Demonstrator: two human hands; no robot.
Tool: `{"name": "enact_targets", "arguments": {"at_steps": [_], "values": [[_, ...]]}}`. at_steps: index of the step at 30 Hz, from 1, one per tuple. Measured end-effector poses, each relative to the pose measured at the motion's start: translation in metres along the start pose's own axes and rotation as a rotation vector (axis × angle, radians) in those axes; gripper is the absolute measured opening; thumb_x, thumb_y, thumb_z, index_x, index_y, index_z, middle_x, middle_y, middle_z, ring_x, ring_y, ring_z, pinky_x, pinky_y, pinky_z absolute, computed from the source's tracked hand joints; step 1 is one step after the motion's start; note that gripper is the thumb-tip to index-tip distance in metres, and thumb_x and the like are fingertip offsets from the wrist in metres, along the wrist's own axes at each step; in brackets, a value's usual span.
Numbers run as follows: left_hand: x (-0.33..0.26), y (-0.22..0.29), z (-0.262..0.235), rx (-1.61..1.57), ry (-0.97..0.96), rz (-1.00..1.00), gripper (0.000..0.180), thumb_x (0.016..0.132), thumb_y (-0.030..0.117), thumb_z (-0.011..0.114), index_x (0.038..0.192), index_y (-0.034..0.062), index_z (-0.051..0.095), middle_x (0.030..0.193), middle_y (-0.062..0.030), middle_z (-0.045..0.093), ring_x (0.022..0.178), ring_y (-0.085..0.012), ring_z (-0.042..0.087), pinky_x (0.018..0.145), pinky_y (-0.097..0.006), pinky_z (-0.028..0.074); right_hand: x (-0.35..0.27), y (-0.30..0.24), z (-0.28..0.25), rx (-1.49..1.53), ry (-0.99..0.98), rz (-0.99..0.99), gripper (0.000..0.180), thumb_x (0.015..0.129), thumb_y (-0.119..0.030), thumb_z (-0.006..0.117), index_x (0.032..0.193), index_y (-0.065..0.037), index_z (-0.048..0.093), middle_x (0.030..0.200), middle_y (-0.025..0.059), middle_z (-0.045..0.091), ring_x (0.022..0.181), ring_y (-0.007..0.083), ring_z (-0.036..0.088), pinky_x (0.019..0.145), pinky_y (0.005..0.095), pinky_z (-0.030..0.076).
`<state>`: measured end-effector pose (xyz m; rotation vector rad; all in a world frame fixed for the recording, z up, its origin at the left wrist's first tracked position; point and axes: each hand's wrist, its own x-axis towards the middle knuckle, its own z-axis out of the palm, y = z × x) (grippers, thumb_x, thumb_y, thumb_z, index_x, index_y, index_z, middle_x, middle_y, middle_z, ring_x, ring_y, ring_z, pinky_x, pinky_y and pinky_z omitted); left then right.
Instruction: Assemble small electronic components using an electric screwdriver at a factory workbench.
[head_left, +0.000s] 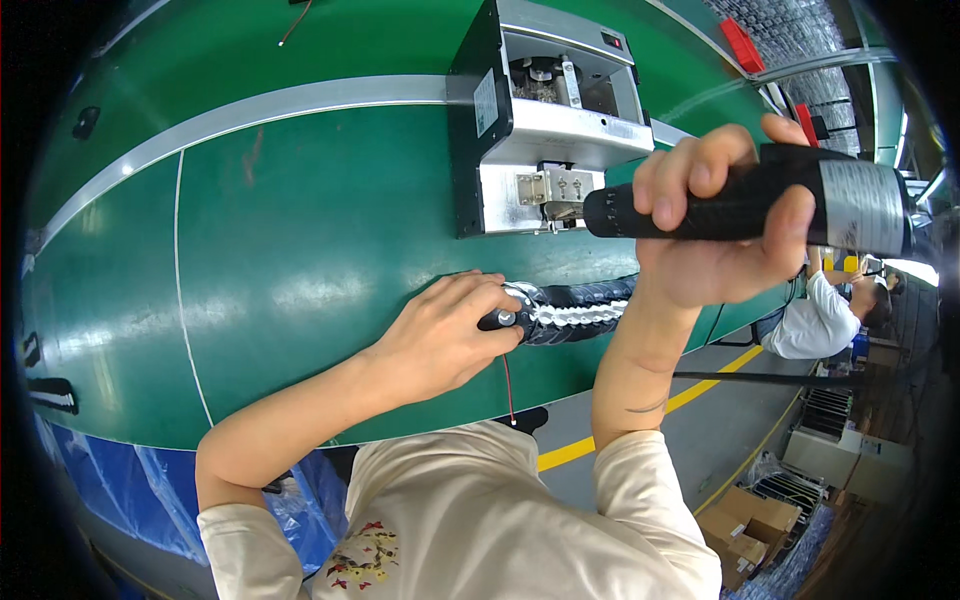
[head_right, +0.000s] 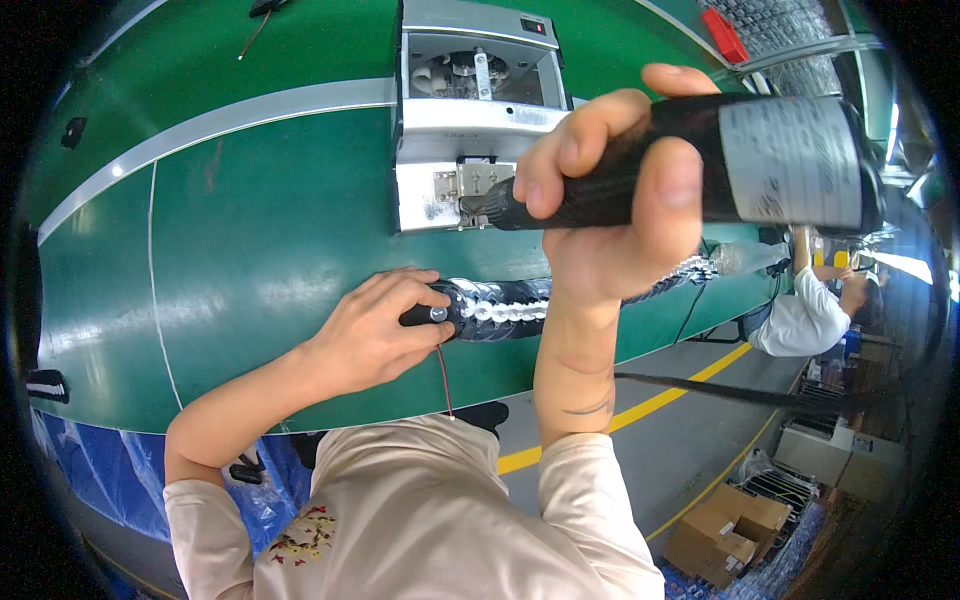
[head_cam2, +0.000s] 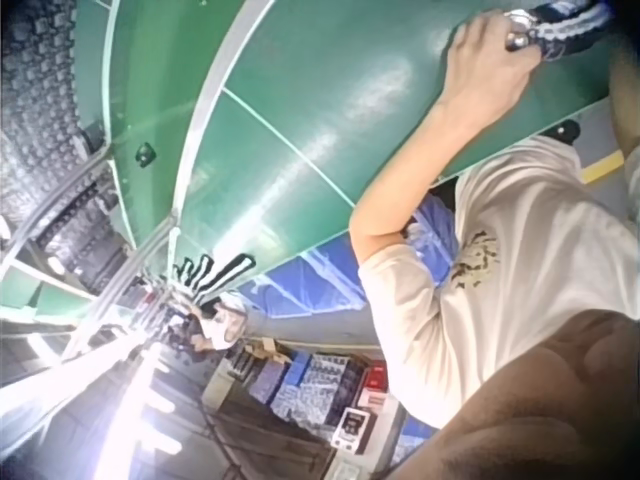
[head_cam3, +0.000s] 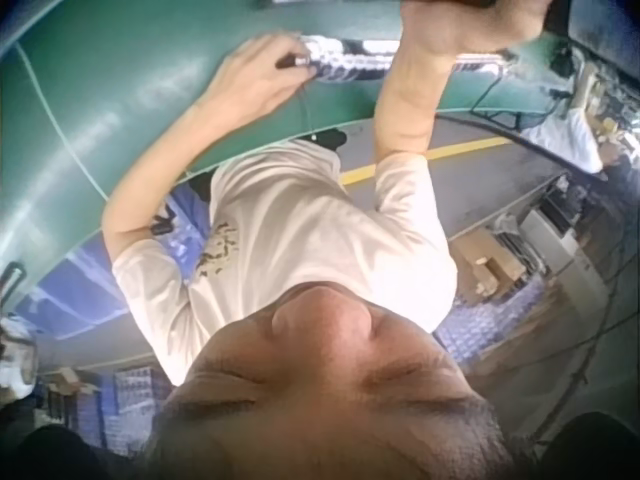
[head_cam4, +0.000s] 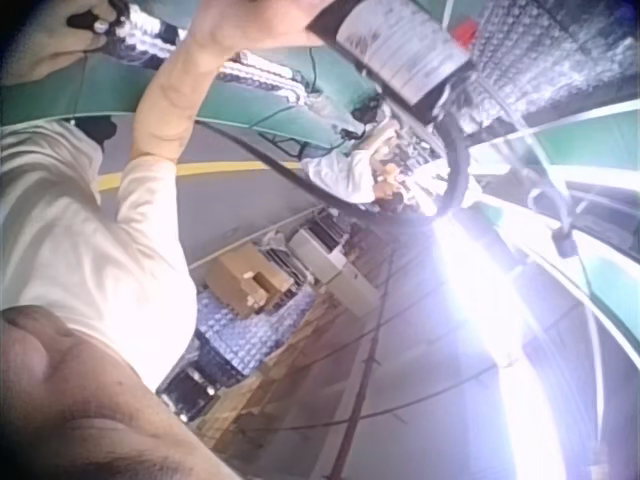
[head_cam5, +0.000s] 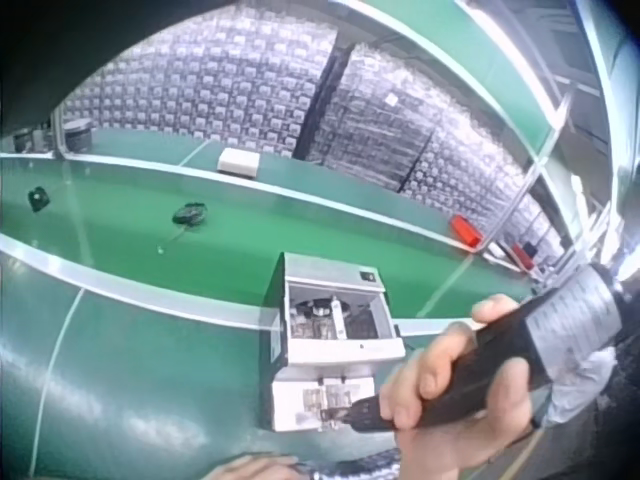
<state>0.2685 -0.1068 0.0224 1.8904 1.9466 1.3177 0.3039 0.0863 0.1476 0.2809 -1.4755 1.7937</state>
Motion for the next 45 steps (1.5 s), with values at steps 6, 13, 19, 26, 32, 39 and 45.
{"name": "enact_targets", "arguments": {"at_steps": [6, 13, 19, 26, 32, 39, 45], "values": [[0.0, 0.0, -0.002, 0.019, -0.016, 0.012, 0.022, 0.07, 0.009, 0.074, 0.091, 0.0115, 0.069, 0.108, -0.0076, 0.058, 0.108, -0.0322, 0.058, 0.088, -0.043, 0.05, 0.002, 0.01, -0.003, -0.137, 0.026, 0.086, 0.042, 0.095, -0.043, 0.043, 0.118, -0.008, 0.045, 0.072, 0.0076, 0.052, 0.046, 0.0164, 0.047, 0.046, 0.0348, 0.041], [-0.003, -0.002, 0.001, -0.007, -0.01, -0.007, 0.021, 0.071, 0.01, 0.073, 0.091, 0.0117, 0.069, 0.107, -0.0063, 0.059, 0.109, -0.0308, 0.058, 0.086, -0.042, 0.051, -0.051, -0.017, 0.0, 0.086, 0.023, 0.086, 0.057, 0.088, -0.043, 0.063, 0.123, -0.005, 0.039, 0.075, 0.0111, 0.054, 0.047, 0.0197, 0.051, 0.045, 0.0356, 0.044], [-0.004, -0.002, 0.003, -0.019, 0.004, -0.014, 0.018, 0.072, 0.011, 0.073, 0.089, 0.0113, 0.07, 0.107, -0.0057, 0.059, 0.109, -0.0304, 0.058, 0.086, -0.042, 0.05, -0.086, -0.018, 0.005, 0.029, 0.007, 0.065, 0.057, 0.089, -0.044, 0.062, 0.122, -0.004, 0.038, 0.075, 0.0097, 0.052, 0.045, 0.017, 0.05, 0.043, 0.0318, 0.042], [-0.002, 0.0, 0.001, -0.01, 0.015, -0.011, 0.014, 0.072, 0.011, 0.073, 0.085, 0.0106, 0.07, 0.106, -0.0054, 0.059, 0.108, -0.03, 0.058, 0.086, -0.042, 0.051, -0.094, -0.022, 0.015, -0.021, 0.092, 0.181, 0.06, 0.08, -0.044, 0.075, 0.115, -0.009, 0.041, 0.072, 0.0089, 0.053, 0.052, 0.0197, 0.054, 0.048, 0.0342, 0.045], [-0.001, 0.0, 0.002, -0.028, 0.017, -0.019, 0.01, 0.074, 0.012, 0.072, 0.083, 0.0102, 0.069, 0.106, -0.0053, 0.059, 0.108, -0.0297, 0.058, 0.086, -0.041, 0.051, -0.103, -0.027, 0.027, -0.095, 0.095, 0.161, 0.063, 0.074, -0.05, 0.078, 0.108, -0.012, 0.042, 0.072, 0.0078, 0.053, 0.053, 0.0195, 0.054, 0.051, 0.0353, 0.045], [-0.002, 0.0, 0.001, -0.011, 0.015, -0.02, 0.008, 0.074, 0.013, 0.072, 0.081, 0.0098, 0.068, 0.105, -0.0054, 0.058, 0.108, -0.0292, 0.058, 0.085, -0.04, 0.051, -0.102, -0.027, 0.023, -0.074, 0.107, 0.149, 0.066, 0.073, -0.052, 0.077, 0.111, -0.012, 0.041, 0.071, 0.0074, 0.053, 0.053, 0.0198, 0.054, 0.05, 0.0345, 0.046], [-0.002, 0.0, 0.001, -0.008, 0.007, -0.016, 0.012, 0.072, 0.011, 0.073, 0.082, 0.0099, 0.069, 0.106, -0.0053, 0.058, 0.108, -0.0294, 0.058, 0.086, -0.041, 0.051, -0.103, -0.016, 0.016, -0.14, -0.03, 0.036, 0.057, 0.087, -0.046, 0.065, 0.116, -0.005, 0.038, 0.073, 0.009, 0.052, 0.046, 0.0167, 0.053, 0.043, 0.03, 0.045]]}}
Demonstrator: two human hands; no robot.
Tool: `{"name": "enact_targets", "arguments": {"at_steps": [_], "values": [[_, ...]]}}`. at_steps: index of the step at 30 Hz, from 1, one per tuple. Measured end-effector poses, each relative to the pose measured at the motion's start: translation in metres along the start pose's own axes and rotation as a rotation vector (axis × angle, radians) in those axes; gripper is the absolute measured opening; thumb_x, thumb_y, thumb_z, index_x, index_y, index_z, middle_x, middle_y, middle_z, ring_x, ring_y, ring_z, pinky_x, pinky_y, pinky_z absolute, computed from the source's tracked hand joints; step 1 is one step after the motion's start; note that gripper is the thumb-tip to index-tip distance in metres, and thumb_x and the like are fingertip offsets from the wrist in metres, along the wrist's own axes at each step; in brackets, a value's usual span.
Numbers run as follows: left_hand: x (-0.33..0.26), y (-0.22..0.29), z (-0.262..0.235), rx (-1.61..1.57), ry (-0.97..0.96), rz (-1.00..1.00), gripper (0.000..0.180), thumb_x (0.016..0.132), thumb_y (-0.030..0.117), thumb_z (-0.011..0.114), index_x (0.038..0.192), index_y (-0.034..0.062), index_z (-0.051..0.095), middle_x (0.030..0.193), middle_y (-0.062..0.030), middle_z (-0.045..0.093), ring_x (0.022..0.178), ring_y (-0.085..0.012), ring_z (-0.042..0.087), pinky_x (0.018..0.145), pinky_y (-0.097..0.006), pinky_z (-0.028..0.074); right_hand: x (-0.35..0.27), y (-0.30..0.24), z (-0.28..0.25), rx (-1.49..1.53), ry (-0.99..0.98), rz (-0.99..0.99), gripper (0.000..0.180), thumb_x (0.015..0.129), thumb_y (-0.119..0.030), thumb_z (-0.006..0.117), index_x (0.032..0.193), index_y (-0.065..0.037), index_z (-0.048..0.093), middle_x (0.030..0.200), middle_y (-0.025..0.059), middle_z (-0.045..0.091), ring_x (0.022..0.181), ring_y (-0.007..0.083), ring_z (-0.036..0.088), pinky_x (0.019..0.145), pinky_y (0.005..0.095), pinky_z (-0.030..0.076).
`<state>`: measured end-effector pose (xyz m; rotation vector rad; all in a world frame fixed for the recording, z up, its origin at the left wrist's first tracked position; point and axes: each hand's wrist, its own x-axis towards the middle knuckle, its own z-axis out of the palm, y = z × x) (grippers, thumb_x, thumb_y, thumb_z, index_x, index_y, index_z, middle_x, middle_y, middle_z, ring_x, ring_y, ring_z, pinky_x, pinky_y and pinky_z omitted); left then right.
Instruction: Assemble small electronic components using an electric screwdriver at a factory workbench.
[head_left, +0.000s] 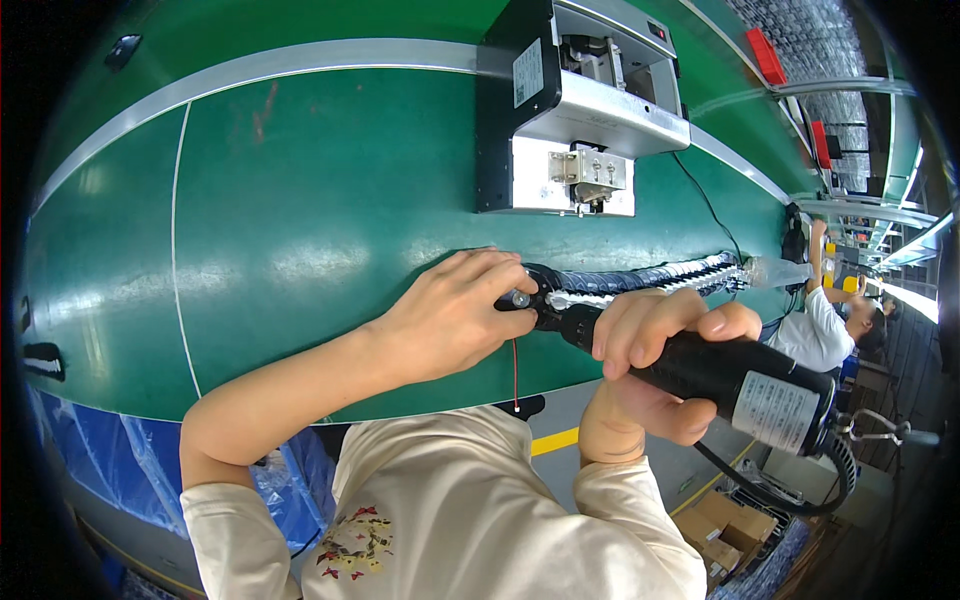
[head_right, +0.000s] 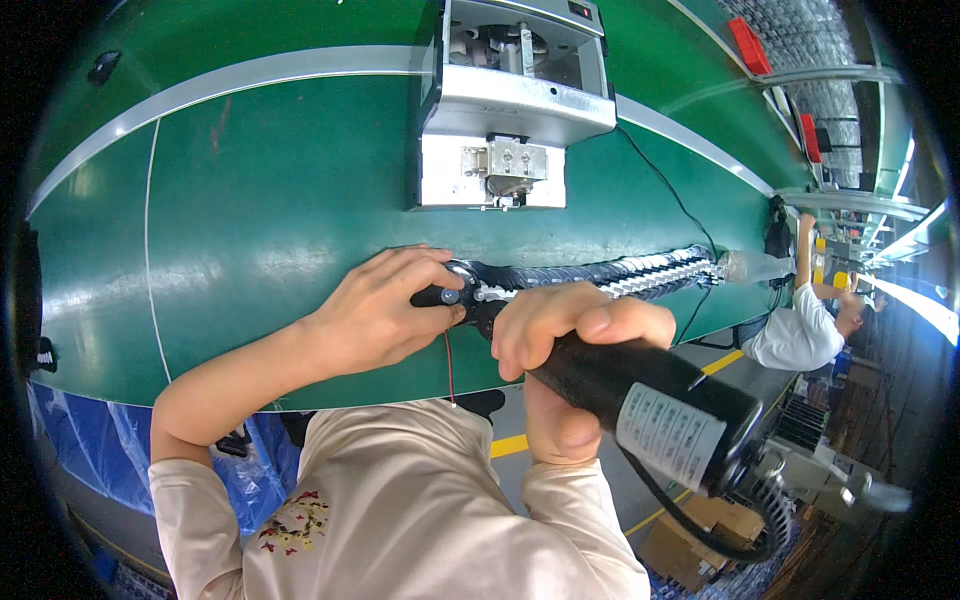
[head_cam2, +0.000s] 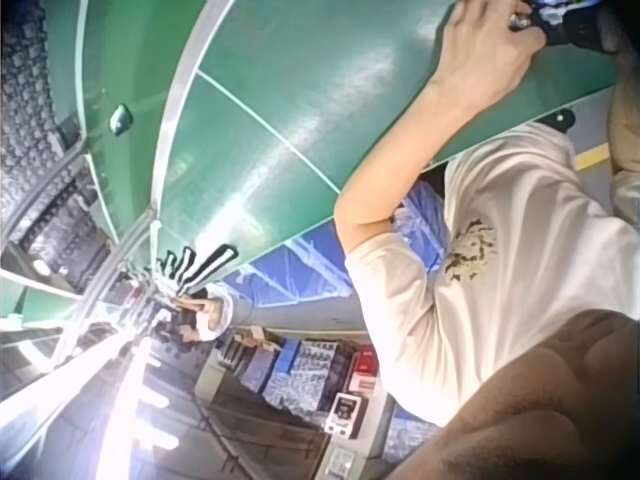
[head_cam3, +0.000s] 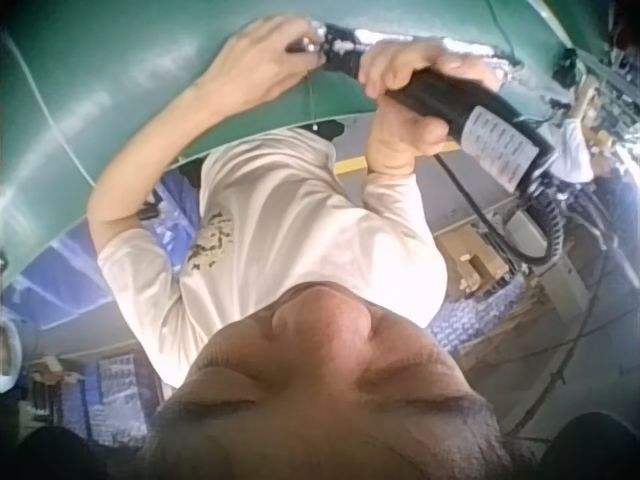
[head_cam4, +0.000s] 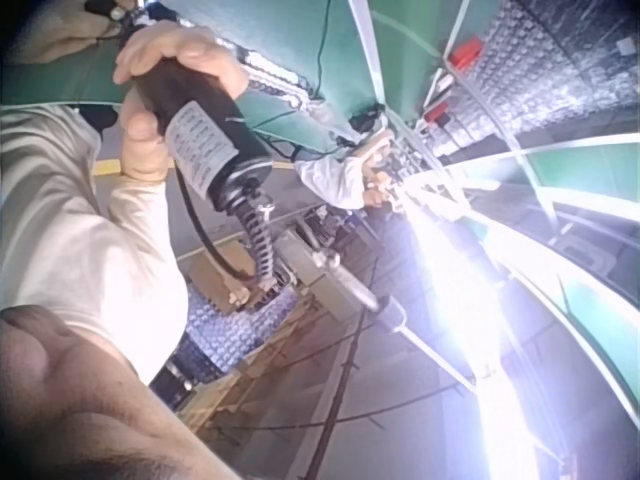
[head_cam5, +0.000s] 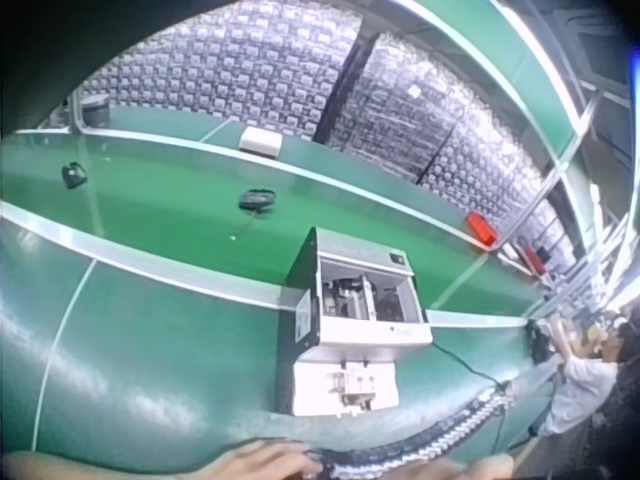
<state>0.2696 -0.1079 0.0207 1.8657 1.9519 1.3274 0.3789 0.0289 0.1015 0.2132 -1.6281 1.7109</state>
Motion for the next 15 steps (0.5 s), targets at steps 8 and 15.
{"name": "enact_targets", "arguments": {"at_steps": [8, 15], "values": [[0.0, 0.001, -0.001, -0.011, -0.028, 0.007, 0.027, 0.062, 0.007, 0.072, 0.089, 0.0111, 0.07, 0.109, -0.0064, 0.056, 0.109, -0.0304, 0.057, 0.088, -0.042, 0.051, -0.009, -0.003, 0.004, 0.034, -0.076, 0.034, 0.055, 0.075, -0.031, 0.082, 0.107, -0.005, 0.047, 0.076, 0.012, 0.057, 0.059, 0.022, 0.056, 0.054, 0.0362, 0.048], [0.004, 0.01, -0.009, -0.023, -0.033, 0.001, 0.025, 0.062, 0.013, 0.071, 0.086, 0.0094, 0.067, 0.11, -0.0088, 0.053, 0.112, -0.0317, 0.054, 0.093, -0.043, 0.047, 0.003, -0.014, 0.004, 0.021, -0.067, 0.136, 0.06, 0.078, -0.038, 0.077, 0.118, -0.008, 0.044, 0.07, 0.0092, 0.055, 0.055, 0.0217, 0.055, 0.052, 0.0361, 0.048]]}}
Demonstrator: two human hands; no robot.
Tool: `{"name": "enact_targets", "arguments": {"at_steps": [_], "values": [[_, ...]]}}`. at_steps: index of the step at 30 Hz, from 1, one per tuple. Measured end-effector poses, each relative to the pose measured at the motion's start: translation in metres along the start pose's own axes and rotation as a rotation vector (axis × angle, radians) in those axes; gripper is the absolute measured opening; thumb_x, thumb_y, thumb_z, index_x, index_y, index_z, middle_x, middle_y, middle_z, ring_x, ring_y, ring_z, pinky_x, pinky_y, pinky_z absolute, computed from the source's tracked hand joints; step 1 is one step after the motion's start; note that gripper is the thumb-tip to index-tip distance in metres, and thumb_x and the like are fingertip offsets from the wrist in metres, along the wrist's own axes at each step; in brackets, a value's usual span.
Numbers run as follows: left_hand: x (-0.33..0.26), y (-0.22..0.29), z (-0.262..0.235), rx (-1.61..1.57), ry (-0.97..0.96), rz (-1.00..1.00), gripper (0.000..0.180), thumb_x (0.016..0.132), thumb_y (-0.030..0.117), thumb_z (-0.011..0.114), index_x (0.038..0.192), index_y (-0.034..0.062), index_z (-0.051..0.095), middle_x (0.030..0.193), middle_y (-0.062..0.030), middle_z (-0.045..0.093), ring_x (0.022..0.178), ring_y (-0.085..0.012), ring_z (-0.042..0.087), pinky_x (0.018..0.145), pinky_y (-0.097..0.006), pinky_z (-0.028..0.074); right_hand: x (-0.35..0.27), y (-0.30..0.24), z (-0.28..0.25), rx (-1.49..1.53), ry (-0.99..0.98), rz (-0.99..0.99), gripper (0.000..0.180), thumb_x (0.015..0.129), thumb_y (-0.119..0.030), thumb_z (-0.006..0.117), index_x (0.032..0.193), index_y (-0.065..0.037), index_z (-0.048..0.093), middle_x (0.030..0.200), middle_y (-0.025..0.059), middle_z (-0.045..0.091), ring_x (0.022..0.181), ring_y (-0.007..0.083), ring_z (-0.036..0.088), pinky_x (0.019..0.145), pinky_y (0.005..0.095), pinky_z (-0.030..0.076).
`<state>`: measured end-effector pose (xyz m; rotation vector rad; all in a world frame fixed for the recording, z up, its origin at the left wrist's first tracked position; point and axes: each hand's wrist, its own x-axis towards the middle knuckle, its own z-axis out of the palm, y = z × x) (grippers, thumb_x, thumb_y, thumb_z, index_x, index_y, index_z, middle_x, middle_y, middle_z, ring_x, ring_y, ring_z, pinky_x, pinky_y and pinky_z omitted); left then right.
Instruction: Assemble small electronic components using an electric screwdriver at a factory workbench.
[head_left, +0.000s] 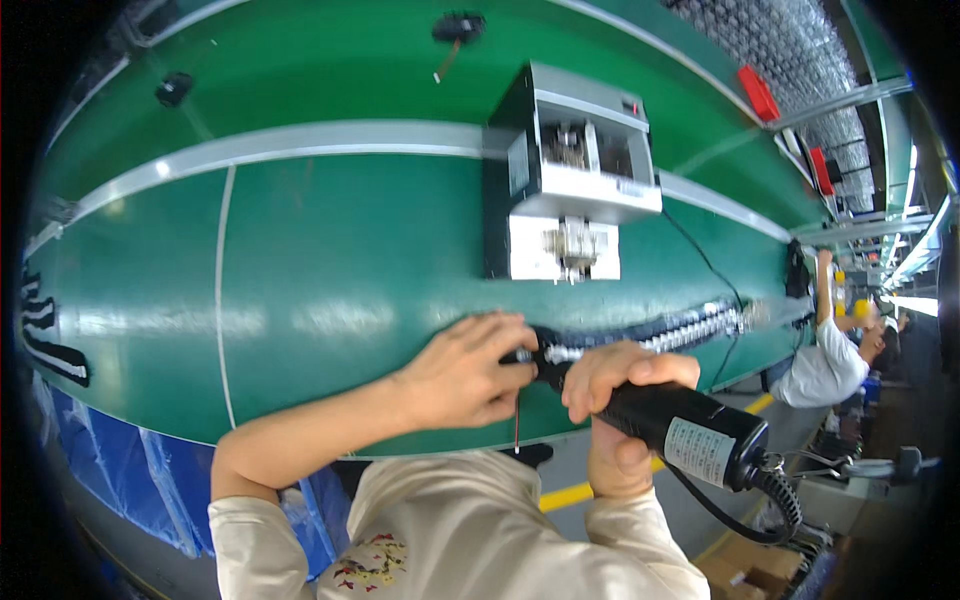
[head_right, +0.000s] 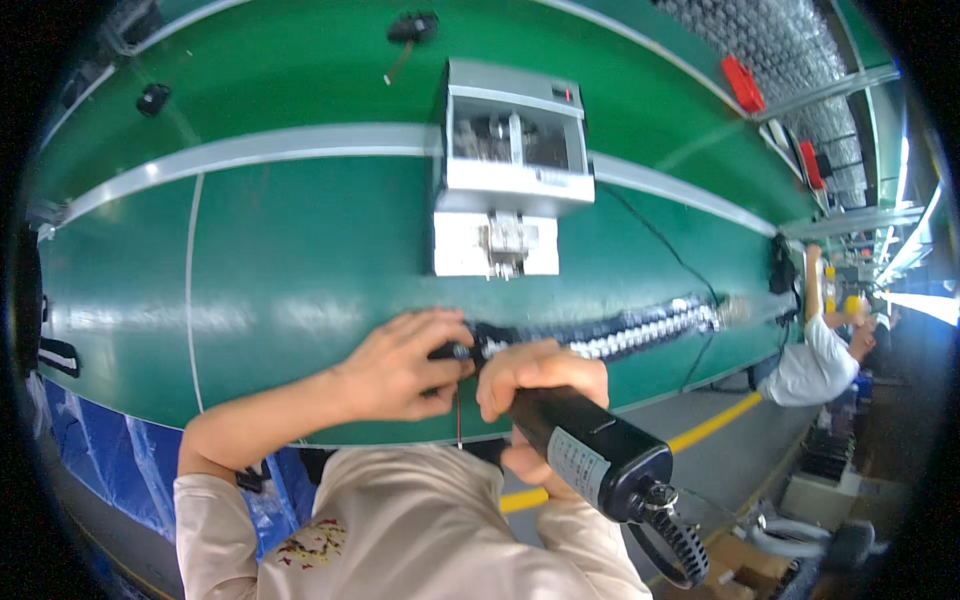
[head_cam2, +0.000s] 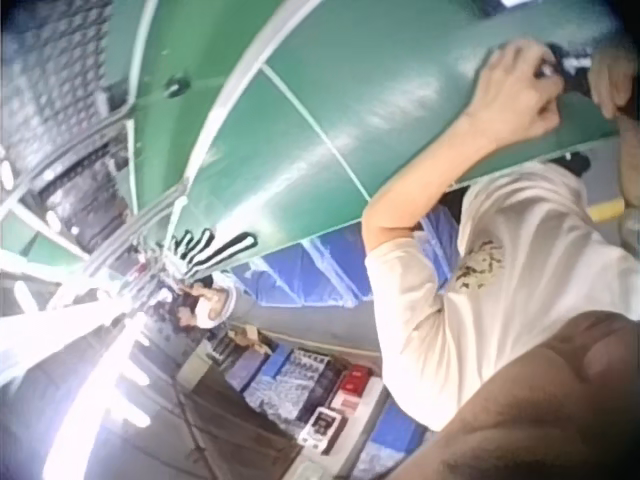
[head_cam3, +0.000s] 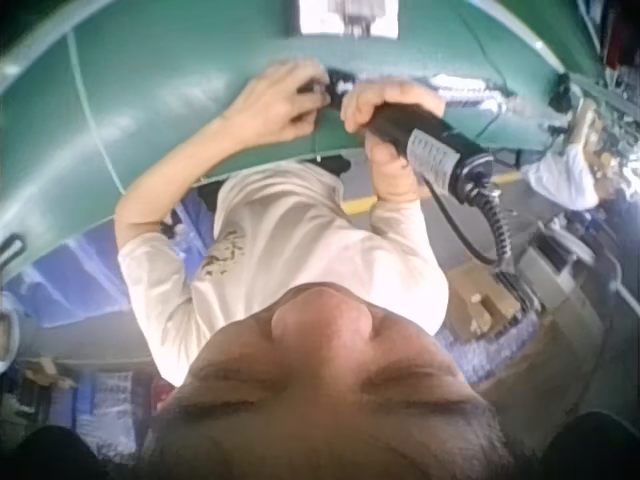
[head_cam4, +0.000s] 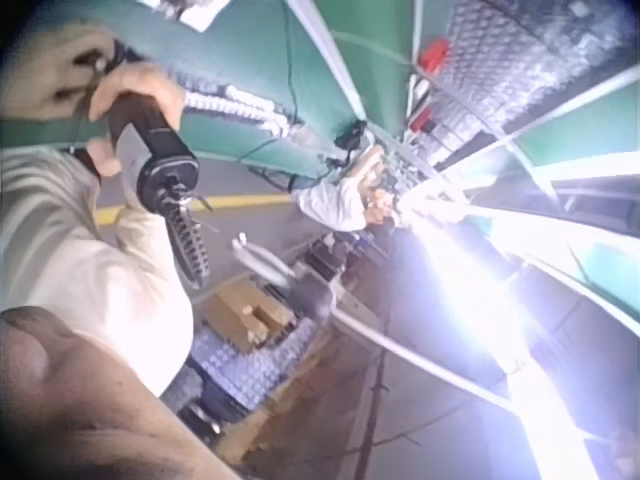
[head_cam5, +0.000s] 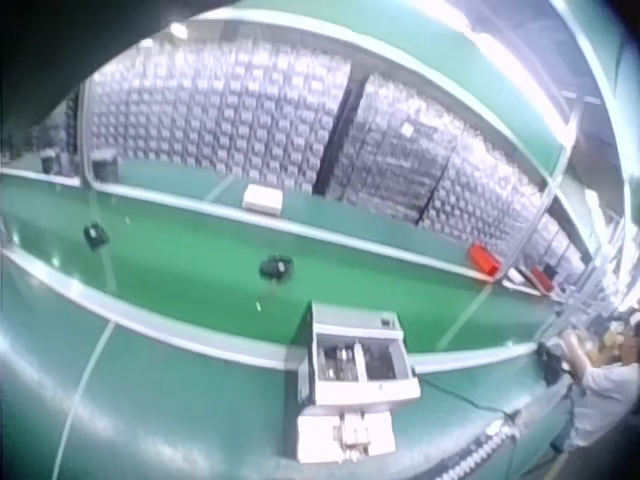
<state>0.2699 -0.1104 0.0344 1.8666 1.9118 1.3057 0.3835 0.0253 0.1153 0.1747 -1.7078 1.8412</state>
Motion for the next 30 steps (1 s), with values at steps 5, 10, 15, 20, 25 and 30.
{"name": "enact_targets", "arguments": {"at_steps": [5, 10, 15, 20, 25, 30], "values": [[0.007, 0.003, -0.005, 0.07, -0.017, 0.027, 0.026, 0.065, 0.021, 0.072, 0.089, 0.0107, 0.068, 0.11, -0.0086, 0.056, 0.121, -0.032, 0.048, 0.097, -0.049, 0.043, 0.02, -0.012, -0.025, 0.257, 0.106, -0.302, 0.065, 0.084, -0.038, 0.072, 0.13, -0.008, 0.038, 0.064, 0.0091, 0.059, 0.046, 0.0224, 0.061, 0.042, 0.0348, 0.053], [0.026, 0.009, -0.048, 0.091, 0.08, 0.106, 0.02, 0.064, 0.019, 0.07, 0.083, 0.0121, 0.067, 0.106, -0.0088, 0.058, 0.115, -0.0321, 0.052, 0.094, -0.049, 0.046, 0.04, -0.03, -0.063, 0.11, 0.149, -0.522, 0.071, 0.088, -0.036, 0.065, 0.14, -0.003, 0.03, 0.064, 0.006, 0.053, 0.041, 0.0149, 0.055, 0.037, 0.0267, 0.049], [0.148, -0.119, -0.137, 0.354, 0.355, -0.056, 0.049, 0.064, -0.001, 0.062, 0.113, 0.0038, 0.056, 0.117, -0.0182, 0.054, 0.114, -0.0365, 0.049, 0.098, -0.043, 0.041, 0.038, -0.028, -0.098, -0.119, 0.238, -0.459, 0.073, 0.089, -0.039, 0.06, 0.142, 0.0, 0.028, 0.068, 0.0054, 0.047, 0.038, 0.0111, 0.046, 0.034, 0.0236, 0.042], [0.222, -0.27, -0.157, 0.564, 0.149, -0.178, 0.081, 0.066, 0.03, 0.075, 0.14, 0.0238, 0.044, 0.136, -0.0182, 0.043, 0.129, -0.0343, 0.041, 0.107, -0.05, 0.032, 0.05, -0.014, -0.095, -0.056, 0.201, -0.412, 0.059, 0.091, -0.037, 0.059, 0.133, -0.002, 0.04, 0.078, 0.0202, 0.059, 0.054, 0.0289, 0.057, 0.046, 0.039, 0.049], [0.232, -0.312, -0.167, 0.468, -0.004, -0.335, 0.065, 0.072, 0.042, 0.073, 0.133, 0.0321, 0.051, 0.114, -0.0127, 0.057, 0.111, -0.0336, 0.054, 0.092, -0.05, 0.044, 0.045, -0.006, -0.103, -0.167, 0.278, -0.375, 0.068, 0.085, -0.039, 0.063, 0.135, -0.005, 0.032, 0.066, 0.0156, 0.051, 0.039, 0.0215, 0.045, 0.033, 0.0304, 0.038], [0.155, -0.294, -0.267, 1.009, 0.398, -0.793, 0.054, 0.076, 0.044, 0.065, 0.128, 0.036, 0.055, 0.115, -0.0139, 0.057, 0.115, -0.0371, 0.048, 0.096, -0.066, 0.031, 0.036, -0.012, -0.107, -0.192, 0.26, -0.387, 0.068, 0.087, -0.047, 0.06, 0.134, -0.006, 0.033, 0.063, 0.0137, 0.049, 0.039, 0.0205, 0.045, 0.032, 0.0296, 0.035]]}}
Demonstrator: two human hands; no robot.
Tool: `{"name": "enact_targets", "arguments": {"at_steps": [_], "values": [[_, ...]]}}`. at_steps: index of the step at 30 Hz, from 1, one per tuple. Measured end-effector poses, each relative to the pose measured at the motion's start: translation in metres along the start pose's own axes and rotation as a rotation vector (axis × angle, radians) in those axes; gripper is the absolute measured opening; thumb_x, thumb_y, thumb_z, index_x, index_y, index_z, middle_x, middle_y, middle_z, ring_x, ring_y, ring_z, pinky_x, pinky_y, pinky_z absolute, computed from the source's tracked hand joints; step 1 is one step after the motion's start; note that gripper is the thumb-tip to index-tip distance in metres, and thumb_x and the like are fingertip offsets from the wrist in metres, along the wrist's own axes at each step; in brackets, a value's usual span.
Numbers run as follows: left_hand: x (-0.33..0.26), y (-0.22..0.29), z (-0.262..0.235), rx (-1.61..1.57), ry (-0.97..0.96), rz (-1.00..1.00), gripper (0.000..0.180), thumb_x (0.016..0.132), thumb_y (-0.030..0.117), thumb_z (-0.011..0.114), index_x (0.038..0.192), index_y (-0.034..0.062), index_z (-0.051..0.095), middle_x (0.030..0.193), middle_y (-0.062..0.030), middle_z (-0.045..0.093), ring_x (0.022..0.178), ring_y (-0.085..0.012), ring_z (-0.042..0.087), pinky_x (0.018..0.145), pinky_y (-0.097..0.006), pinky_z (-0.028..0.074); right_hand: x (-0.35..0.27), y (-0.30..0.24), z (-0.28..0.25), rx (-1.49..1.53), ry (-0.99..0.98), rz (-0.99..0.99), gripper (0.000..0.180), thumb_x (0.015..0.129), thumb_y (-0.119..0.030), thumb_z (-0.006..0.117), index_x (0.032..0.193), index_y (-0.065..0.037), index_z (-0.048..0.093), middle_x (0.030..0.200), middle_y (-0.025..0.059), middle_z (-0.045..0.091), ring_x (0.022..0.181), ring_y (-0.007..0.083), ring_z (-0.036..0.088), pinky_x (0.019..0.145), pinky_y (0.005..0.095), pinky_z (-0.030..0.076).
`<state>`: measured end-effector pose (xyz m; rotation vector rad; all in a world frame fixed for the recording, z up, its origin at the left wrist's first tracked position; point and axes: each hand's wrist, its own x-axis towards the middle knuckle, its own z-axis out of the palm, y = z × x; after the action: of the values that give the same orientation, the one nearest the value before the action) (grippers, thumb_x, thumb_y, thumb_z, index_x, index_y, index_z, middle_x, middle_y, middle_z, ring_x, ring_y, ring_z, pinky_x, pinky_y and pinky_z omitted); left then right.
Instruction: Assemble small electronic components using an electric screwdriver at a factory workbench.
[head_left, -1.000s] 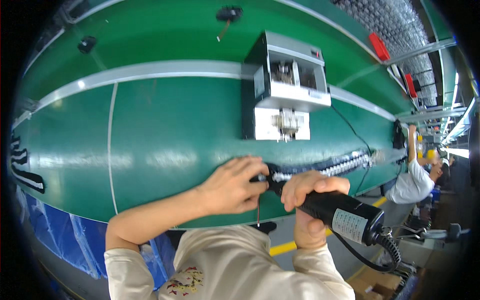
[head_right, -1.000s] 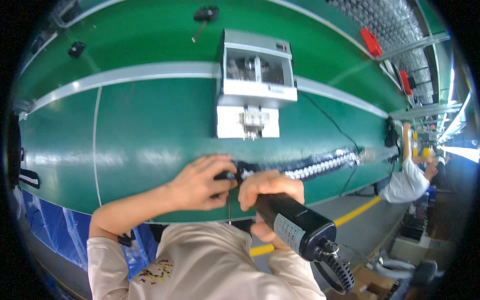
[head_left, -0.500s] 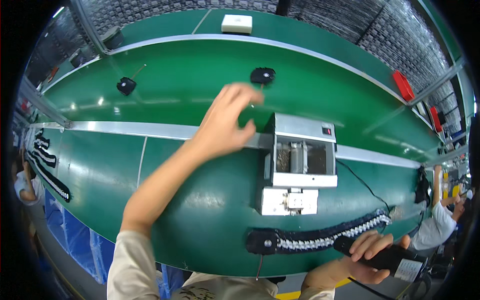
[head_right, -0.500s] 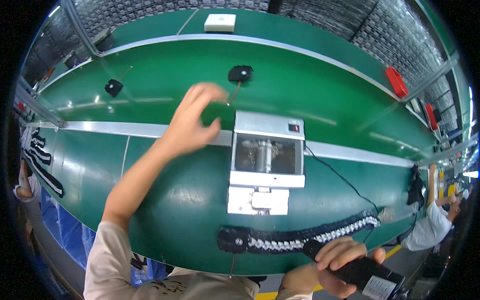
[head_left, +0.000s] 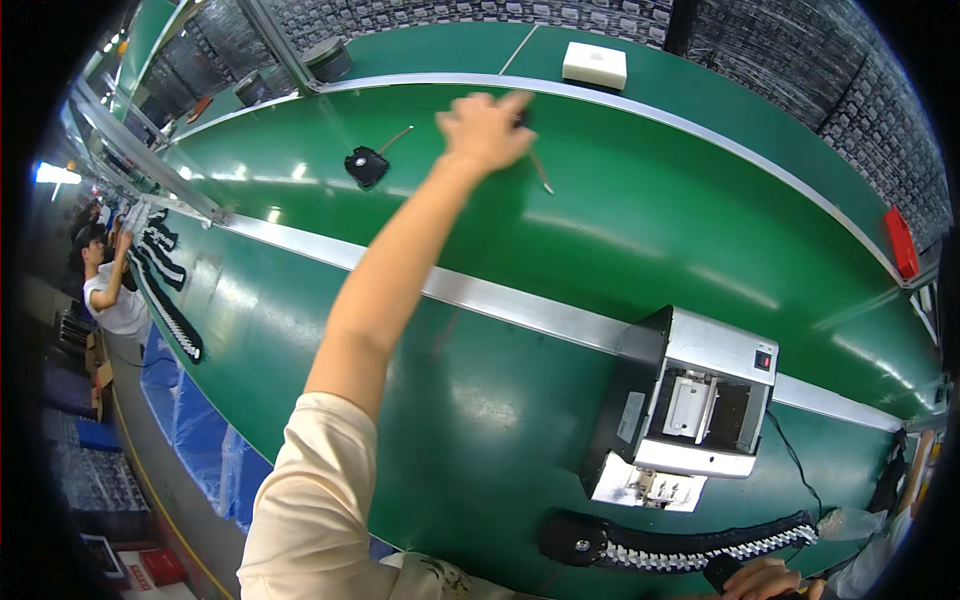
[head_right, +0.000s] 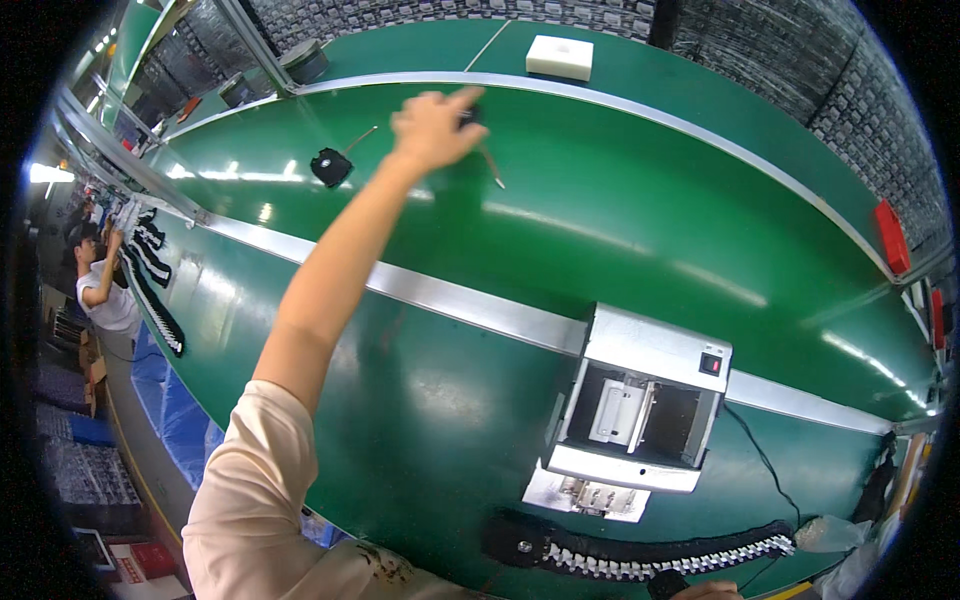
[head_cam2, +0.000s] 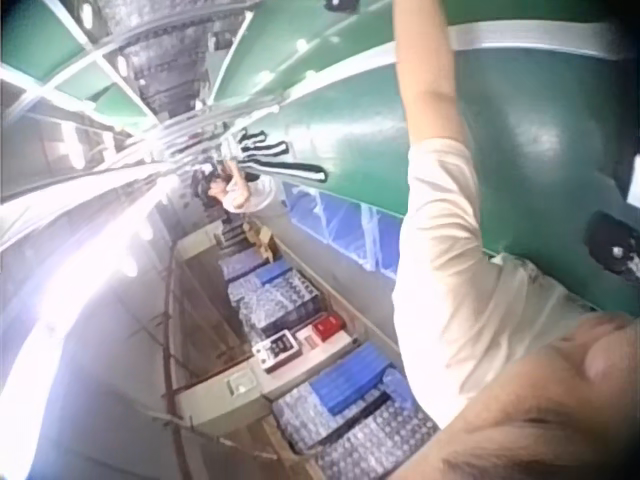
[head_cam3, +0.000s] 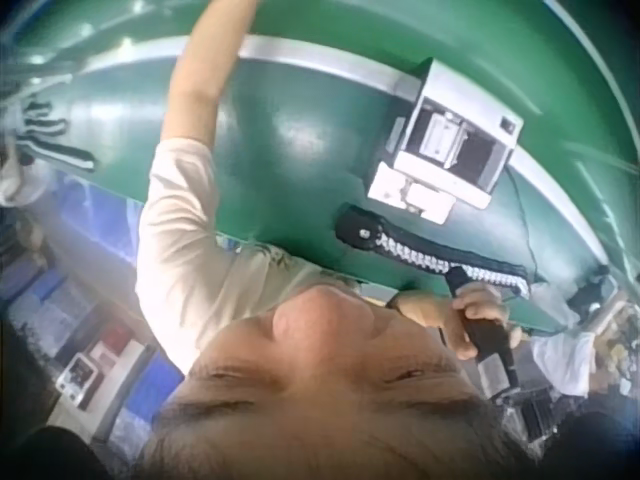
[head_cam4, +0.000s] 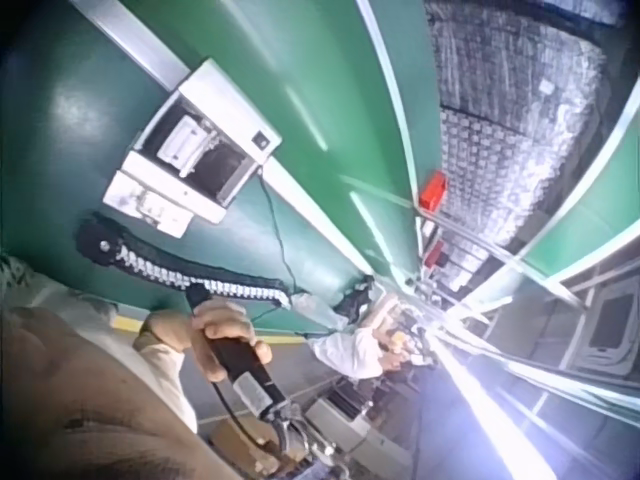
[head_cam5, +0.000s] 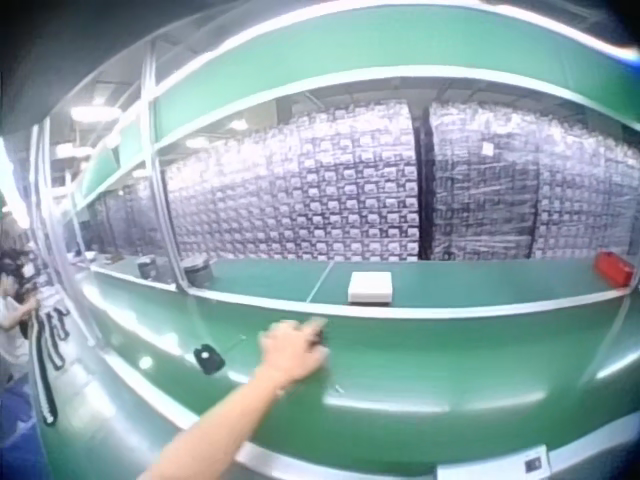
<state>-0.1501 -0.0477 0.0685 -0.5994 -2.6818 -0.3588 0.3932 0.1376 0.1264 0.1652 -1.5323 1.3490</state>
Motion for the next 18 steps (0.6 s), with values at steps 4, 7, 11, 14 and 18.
{"name": "enact_targets", "arguments": {"at_steps": [4, 7, 11, 14, 18], "values": [[-0.02, -0.111, -0.017, 0.173, -0.005, -0.432, 0.048, 0.082, 0.042, 0.057, 0.129, 0.0318, 0.052, 0.133, -0.0184, 0.041, 0.13, -0.0411, 0.031, 0.097, -0.076, 0.019, -0.004, 0.001, 0.012, -0.053, 0.048, -0.015, 0.069, 0.088, -0.048, 0.06, 0.133, -0.005, 0.032, 0.062, 0.0132, 0.048, 0.038, 0.0209, 0.044, 0.032, 0.0306, 0.034], [-0.034, -0.131, -0.015, 0.132, -0.093, -0.578, 0.047, 0.081, 0.041, 0.058, 0.127, 0.0302, 0.053, 0.134, -0.0169, 0.038, 0.13, -0.0409, 0.031, 0.096, -0.074, 0.026, -0.003, -0.001, 0.021, -0.087, 0.065, 0.009, 0.068, 0.089, -0.045, 0.06, 0.133, -0.003, 0.031, 0.063, 0.0141, 0.048, 0.039, 0.0217, 0.044, 0.033, 0.0325, 0.035], [-0.056, -0.146, -0.018, 0.106, 0.0, -0.527, 0.046, 0.076, 0.032, 0.065, 0.121, 0.0279, 0.056, 0.13, -0.015, 0.041, 0.123, -0.0371, 0.04, 0.092, -0.066, 0.038, -0.001, -0.006, 0.024, -0.029, 0.007, 0.038, 0.068, 0.089, -0.04, 0.061, 0.136, -0.004, 0.029, 0.068, 0.0161, 0.049, 0.043, 0.0241, 0.046, 0.035, 0.0351, 0.037], [-0.076, -0.154, -0.034, 0.042, 0.113, -0.454, 0.047, 0.073, 0.026, 0.068, 0.119, 0.0251, 0.059, 0.124, -0.017, 0.047, 0.115, -0.0378, 0.048, 0.09, -0.058, 0.044, -0.007, -0.006, 0.012, 0.074, -0.032, 0.078, 0.07, 0.087, -0.037, 0.062, 0.138, -0.006, 0.026, 0.071, 0.0162, 0.05, 0.046, 0.0256, 0.048, 0.038, 0.0375, 0.04], [-0.146, -0.183, -0.077, 0.025, 0.141, -0.143, 0.054, 0.07, 0.024, 0.071, 0.121, 0.0158, 0.06, 0.112, -0.0222, 0.055, 0.103, -0.039, 0.056, 0.09, -0.044, 0.049, -0.013, -0.002, 0.008, -0.011, -0.003, 0.035, 0.078, 0.085, -0.04, 0.06, 0.141, 0.003, 0.027, 0.069, 0.0071, 0.046, 0.044, 0.0141, 0.045, 0.04, 0.0278, 0.039]]}}
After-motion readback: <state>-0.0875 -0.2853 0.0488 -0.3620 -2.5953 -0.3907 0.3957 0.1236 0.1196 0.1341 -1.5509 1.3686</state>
